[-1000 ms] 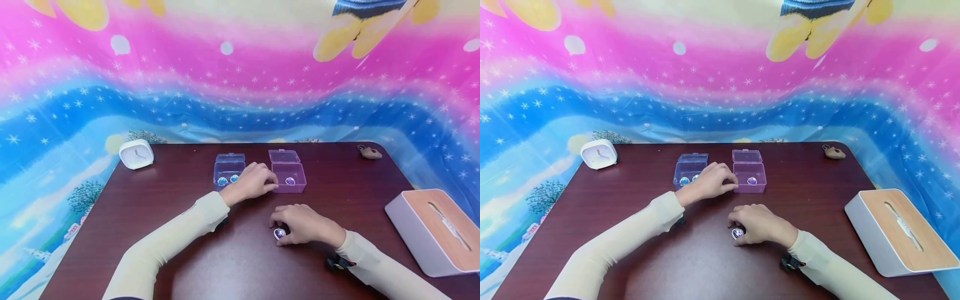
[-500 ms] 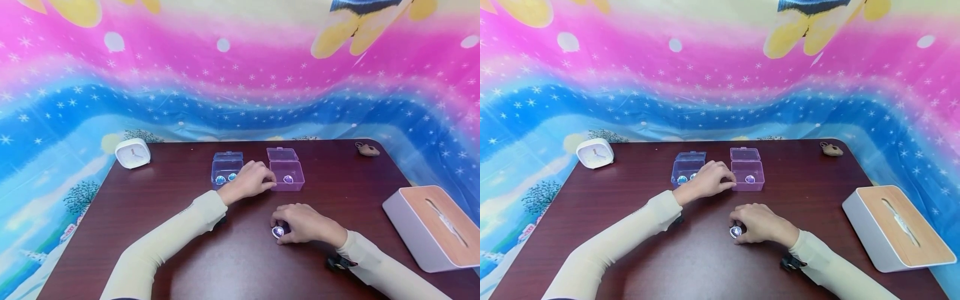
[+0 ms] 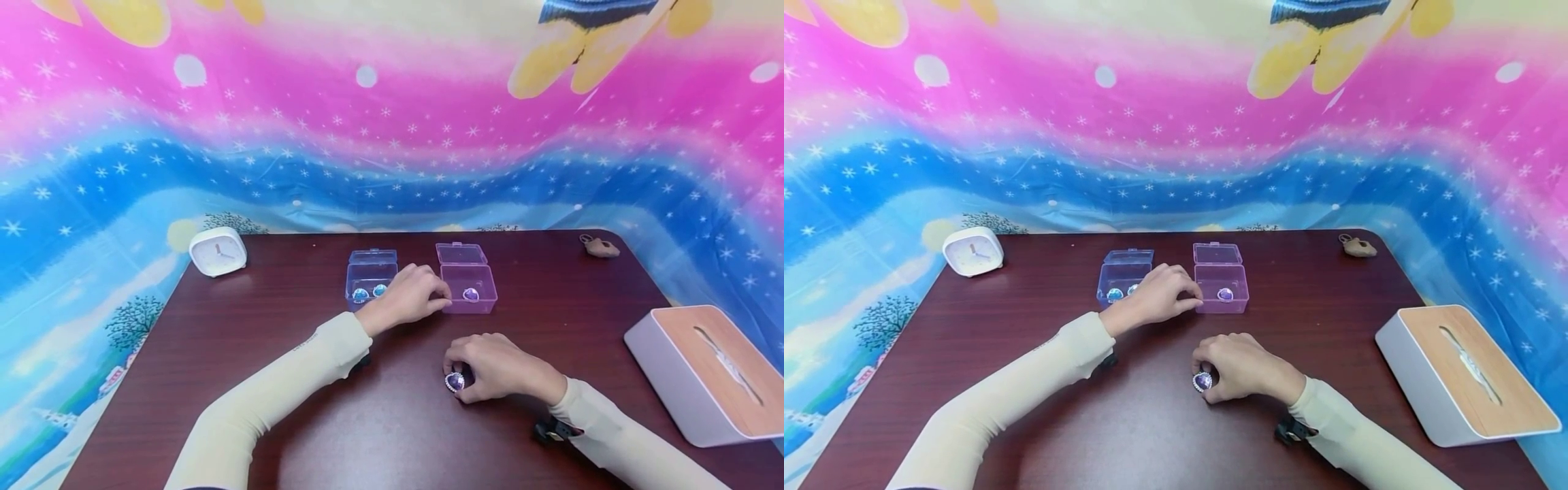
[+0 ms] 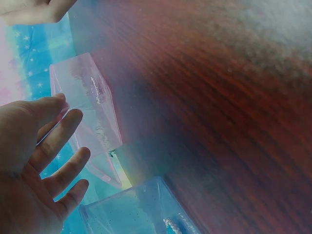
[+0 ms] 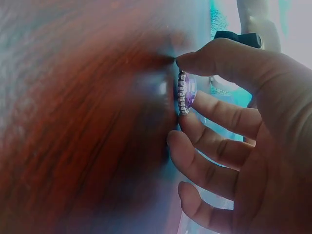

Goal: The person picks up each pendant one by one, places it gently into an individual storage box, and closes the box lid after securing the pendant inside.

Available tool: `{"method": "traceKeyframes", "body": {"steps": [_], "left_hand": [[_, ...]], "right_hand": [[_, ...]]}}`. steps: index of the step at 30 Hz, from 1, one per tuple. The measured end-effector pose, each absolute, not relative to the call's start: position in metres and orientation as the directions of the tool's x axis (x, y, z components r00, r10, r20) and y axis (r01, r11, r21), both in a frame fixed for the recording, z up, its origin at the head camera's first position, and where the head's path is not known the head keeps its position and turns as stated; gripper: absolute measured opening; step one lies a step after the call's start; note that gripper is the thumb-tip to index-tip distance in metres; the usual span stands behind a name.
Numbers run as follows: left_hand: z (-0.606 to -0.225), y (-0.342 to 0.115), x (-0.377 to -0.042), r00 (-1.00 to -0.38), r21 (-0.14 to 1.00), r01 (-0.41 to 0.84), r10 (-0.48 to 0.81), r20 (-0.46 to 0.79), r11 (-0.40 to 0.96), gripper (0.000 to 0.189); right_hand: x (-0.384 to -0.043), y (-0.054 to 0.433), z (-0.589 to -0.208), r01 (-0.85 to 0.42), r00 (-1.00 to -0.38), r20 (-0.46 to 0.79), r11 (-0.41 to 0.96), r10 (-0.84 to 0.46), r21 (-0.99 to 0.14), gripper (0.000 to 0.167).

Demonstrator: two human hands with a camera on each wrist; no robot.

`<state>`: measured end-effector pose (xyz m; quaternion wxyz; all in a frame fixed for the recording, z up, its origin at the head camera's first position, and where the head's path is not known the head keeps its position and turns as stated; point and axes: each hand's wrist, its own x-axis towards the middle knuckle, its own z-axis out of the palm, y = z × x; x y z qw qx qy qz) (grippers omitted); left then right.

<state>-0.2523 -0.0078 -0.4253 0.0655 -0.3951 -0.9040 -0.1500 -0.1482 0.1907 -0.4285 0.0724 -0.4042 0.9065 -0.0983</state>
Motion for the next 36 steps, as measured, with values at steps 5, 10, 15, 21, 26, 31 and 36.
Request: {"method": "traceKeyframes", "body": {"steps": [5, 10, 15, 21, 26, 31, 36], "left_hand": [[-0.425, -0.007, -0.253, -0.672, 0.213, 0.740, 0.701, 0.238, 0.638, 0.012], [-0.425, -0.008, -0.254, -0.673, 0.216, 0.739, 0.699, 0.239, 0.638, 0.012], [-0.425, -0.008, -0.254, -0.674, 0.220, 0.738, 0.702, 0.230, 0.637, 0.012], [-0.425, -0.007, -0.254, -0.677, 0.210, 0.736, 0.702, 0.220, 0.644, 0.012], [-0.424, -0.007, -0.254, -0.678, 0.219, 0.735, 0.700, 0.223, 0.642, 0.011], [-0.423, -0.008, -0.254, -0.681, 0.219, 0.732, 0.698, 0.222, 0.645, 0.011], [-0.425, -0.007, -0.254, -0.679, 0.215, 0.734, 0.699, 0.222, 0.644, 0.012]], "right_hand": [[-0.149, 0.193, -0.429, -0.718, -0.668, -0.058, 0.663, -0.742, -0.213, 0.028], [-0.153, 0.198, -0.425, -0.706, -0.679, -0.069, 0.676, -0.730, -0.210, 0.027], [-0.163, 0.206, -0.409, -0.664, -0.718, -0.072, 0.712, -0.692, -0.228, 0.025], [-0.187, 0.222, -0.384, -0.603, -0.778, -0.027, 0.759, -0.628, -0.246, 0.026], [-0.207, 0.234, -0.368, -0.572, -0.810, 0.024, 0.780, -0.586, -0.255, 0.027], [-0.224, 0.240, -0.362, -0.538, -0.836, 0.039, 0.805, -0.547, -0.250, 0.028], [-0.238, 0.242, -0.361, -0.519, -0.851, 0.044, 0.823, -0.524, -0.231, 0.030]]}}
